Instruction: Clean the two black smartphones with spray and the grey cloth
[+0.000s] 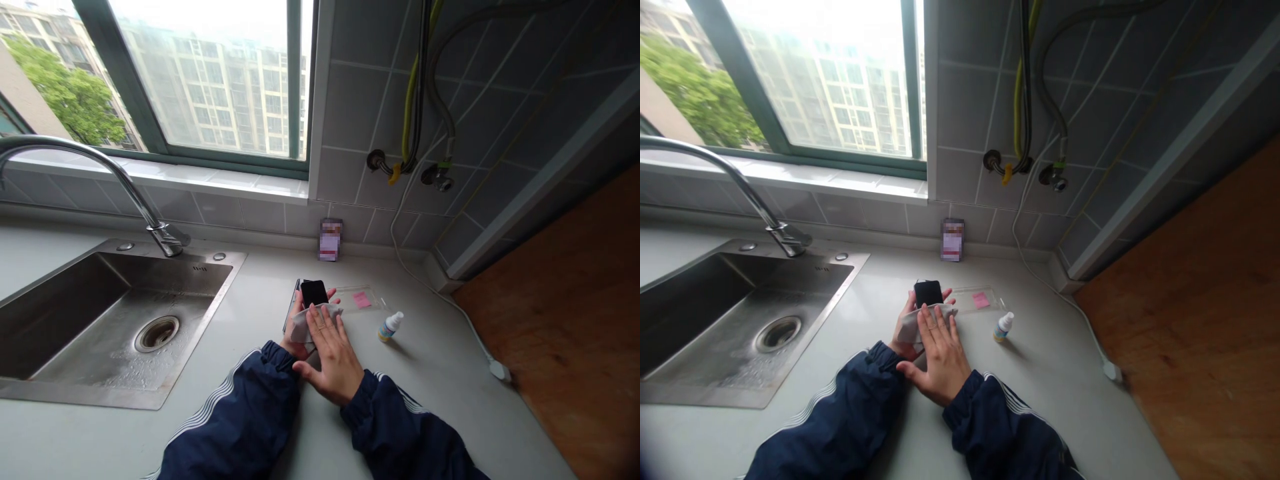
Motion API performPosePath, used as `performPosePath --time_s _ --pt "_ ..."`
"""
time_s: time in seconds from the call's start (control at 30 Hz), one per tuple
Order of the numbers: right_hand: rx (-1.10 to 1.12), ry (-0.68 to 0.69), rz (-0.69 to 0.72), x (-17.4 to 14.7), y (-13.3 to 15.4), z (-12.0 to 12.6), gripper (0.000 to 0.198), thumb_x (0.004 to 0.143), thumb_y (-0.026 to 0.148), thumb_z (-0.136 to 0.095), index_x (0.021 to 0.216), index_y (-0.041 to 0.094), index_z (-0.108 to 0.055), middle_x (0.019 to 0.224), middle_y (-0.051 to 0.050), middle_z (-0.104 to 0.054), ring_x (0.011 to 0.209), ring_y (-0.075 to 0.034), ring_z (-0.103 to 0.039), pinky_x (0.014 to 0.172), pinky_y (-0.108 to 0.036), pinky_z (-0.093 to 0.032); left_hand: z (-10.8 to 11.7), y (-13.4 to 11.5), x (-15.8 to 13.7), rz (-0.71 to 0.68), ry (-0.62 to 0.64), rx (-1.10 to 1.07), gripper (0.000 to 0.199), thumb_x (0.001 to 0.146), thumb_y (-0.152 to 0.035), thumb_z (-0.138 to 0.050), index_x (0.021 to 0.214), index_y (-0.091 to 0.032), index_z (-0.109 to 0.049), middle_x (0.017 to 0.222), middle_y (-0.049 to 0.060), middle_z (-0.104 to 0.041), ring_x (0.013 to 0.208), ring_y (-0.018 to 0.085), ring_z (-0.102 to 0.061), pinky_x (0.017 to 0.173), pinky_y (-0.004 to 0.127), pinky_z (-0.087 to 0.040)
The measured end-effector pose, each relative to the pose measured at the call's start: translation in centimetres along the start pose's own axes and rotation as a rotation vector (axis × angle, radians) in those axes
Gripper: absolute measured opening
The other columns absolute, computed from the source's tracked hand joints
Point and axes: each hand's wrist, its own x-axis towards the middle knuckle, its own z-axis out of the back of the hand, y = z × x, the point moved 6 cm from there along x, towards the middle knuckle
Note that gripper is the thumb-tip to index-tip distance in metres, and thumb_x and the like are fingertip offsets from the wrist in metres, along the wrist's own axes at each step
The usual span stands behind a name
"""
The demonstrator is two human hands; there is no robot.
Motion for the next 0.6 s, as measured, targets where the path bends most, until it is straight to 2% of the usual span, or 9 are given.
performPosePath --time_s 0.17,0.23,0.3,0.43,0.5,0.6 --pt "-0.035 -0.064 -0.130 0.0 -1.1 0.3 0.088 0.101 0.064 -0.040 0.164 0.023 0.005 0.168 -0.012 -0.016 0.154 -0.038 -0.020 0.120 -0.068 -0.023 -0.1 0.3 0.0 -0.035 0.024 -0.036 0.076 0.095 -0.069 -0.041 0.142 -0.011 -0.057 0.122 0.020 -0.071 0.126 0.038 -0.061 0.111 0.051 -0.043" --pt "-0.026 -0.039 -0.096 0.0 -0.7 0.1 0.093 0.099 0.068 -0.041 0.164 0.021 0.006 0.168 -0.013 -0.015 0.155 -0.039 -0.017 0.119 -0.070 -0.021 -0.2 0.3 0.0 -0.047 0.036 -0.036 0.079 0.094 -0.070 -0.042 0.141 -0.008 -0.058 0.122 0.022 -0.071 0.126 0.038 -0.061 0.111 0.051 -0.043" --pt "-0.017 -0.003 -0.046 0.0 -0.1 0.0 0.094 0.098 0.070 -0.041 0.164 0.021 0.004 0.168 -0.012 -0.015 0.155 -0.039 -0.014 0.119 -0.072 -0.019 -0.2 0.4 0.0 -0.035 0.052 -0.036 0.079 0.093 -0.073 -0.040 0.139 -0.011 -0.060 0.124 0.021 -0.070 0.128 0.041 -0.059 0.109 0.053 -0.043" --pt "-0.019 -0.005 -0.105 0.1 -0.5 0.3 0.075 0.105 0.058 -0.035 0.164 0.028 0.001 0.168 -0.008 -0.018 0.155 -0.037 -0.018 0.117 -0.075 -0.020 -0.1 0.5 0.0 -0.038 0.059 -0.038 0.073 0.093 -0.073 -0.041 0.137 -0.020 -0.063 0.126 0.017 -0.070 0.130 0.040 -0.057 0.110 0.054 -0.042" --pt "-0.019 -0.024 -0.147 0.2 -1.1 0.5 0.072 0.106 0.055 -0.035 0.164 0.030 0.000 0.168 -0.007 -0.019 0.154 -0.037 -0.020 0.116 -0.075 -0.022 -0.1 0.6 0.0 -0.057 0.056 -0.037 0.073 0.094 -0.071 -0.041 0.138 -0.017 -0.062 0.124 0.017 -0.071 0.129 0.038 -0.058 0.112 0.052 -0.041" --pt "-0.014 -0.018 -0.129 0.2 -1.1 0.5 0.077 0.104 0.057 -0.040 0.164 0.028 -0.004 0.168 -0.009 -0.017 0.155 -0.038 -0.018 0.116 -0.074 -0.022 -0.2 0.5 0.0 -0.083 0.072 -0.039 0.078 0.094 -0.072 -0.041 0.138 -0.010 -0.061 0.120 0.019 -0.071 0.127 0.038 -0.059 0.112 0.050 -0.041"
